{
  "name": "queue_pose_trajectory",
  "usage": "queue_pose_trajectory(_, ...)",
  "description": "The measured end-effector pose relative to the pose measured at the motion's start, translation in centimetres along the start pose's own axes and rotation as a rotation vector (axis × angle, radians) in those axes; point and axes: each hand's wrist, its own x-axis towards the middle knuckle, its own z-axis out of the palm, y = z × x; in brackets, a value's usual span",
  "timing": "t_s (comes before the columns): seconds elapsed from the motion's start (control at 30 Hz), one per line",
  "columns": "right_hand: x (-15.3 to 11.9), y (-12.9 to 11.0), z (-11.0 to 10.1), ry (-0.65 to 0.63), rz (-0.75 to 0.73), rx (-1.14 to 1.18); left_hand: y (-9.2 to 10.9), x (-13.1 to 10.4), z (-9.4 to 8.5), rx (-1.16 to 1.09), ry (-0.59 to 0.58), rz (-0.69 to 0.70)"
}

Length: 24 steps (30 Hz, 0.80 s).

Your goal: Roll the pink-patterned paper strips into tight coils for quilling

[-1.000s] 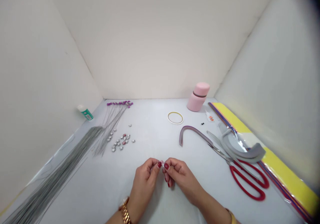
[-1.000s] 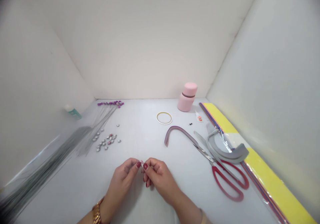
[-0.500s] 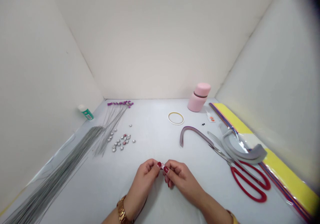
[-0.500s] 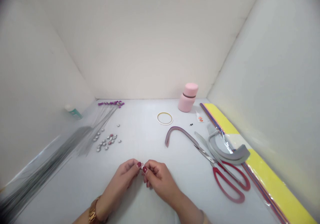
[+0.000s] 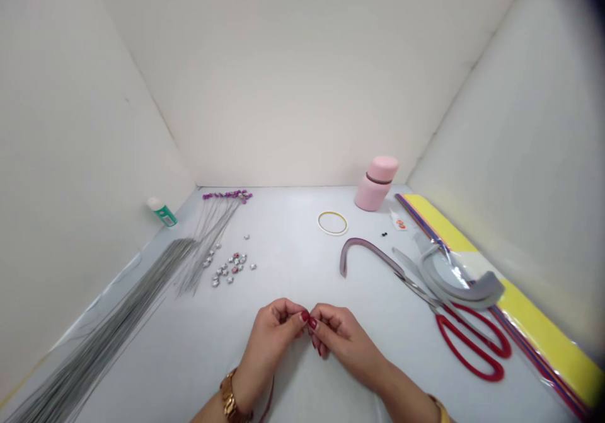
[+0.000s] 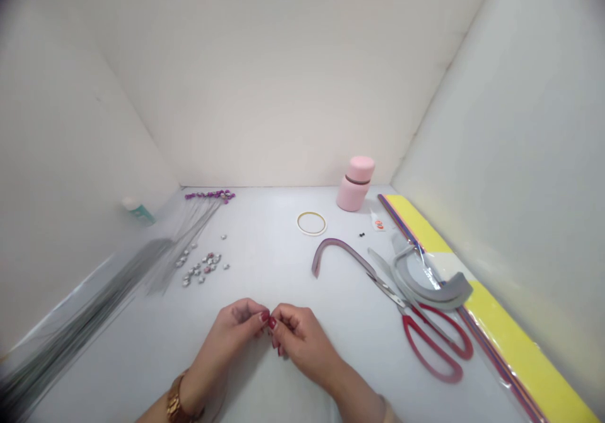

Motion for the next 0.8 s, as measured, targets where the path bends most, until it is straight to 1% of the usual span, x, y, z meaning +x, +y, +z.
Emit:
queue_pose_trajectory(0.1, 0.0, 0.0, -0.1, -0.013, -0.005, -0.007, 0.1, 0.0, -0.1, -0.089, -0.009, -0.075)
queue_pose_trajectory(0.2, 0.0, 0.1, -0.3, -0.005, 0.003, 0.013, 0.5, 0.0, -0.5, -0.171, -0.084, -0.158)
queue_pose_trajectory(0.3, 0.1, 0.3, -0.3, 0.003, 0.007, 0.028, 0.7, -0.2, -0.9, -0.207, -0.174, -0.232)
queue_pose_trajectory(0.4, 0.1, 0.3, -0.3, 0.003, 0.005, 0.025, 0.7, -0.5, -0.9, -0.207, -0.232, -0.240)
queue_pose_trajectory(0.47, 0.1, 0.1, -0.2, -0.001, 0.008, 0.006, 0.8, -0.6, -0.7, -0.171, -0.235, -0.251)
queue_pose_trajectory(0.6, 0.0, -0.4, -0.2, -0.009, 0.007, -0.022, 1.3, -0.8, -0.4, -0.062, -0.224, -0.318)
queue_pose_trajectory(0.7, 0.0, -0.4, -0.2, -0.008, 0.006, -0.018, 1.5, -0.6, -0.5, -0.023, -0.219, -0.284)
queue_pose_trajectory(0.8, 0.1, -0.2, -0.3, 0.003, 0.002, -0.012, 1.2, -0.4, -0.6, 0.007, -0.236, -0.232)
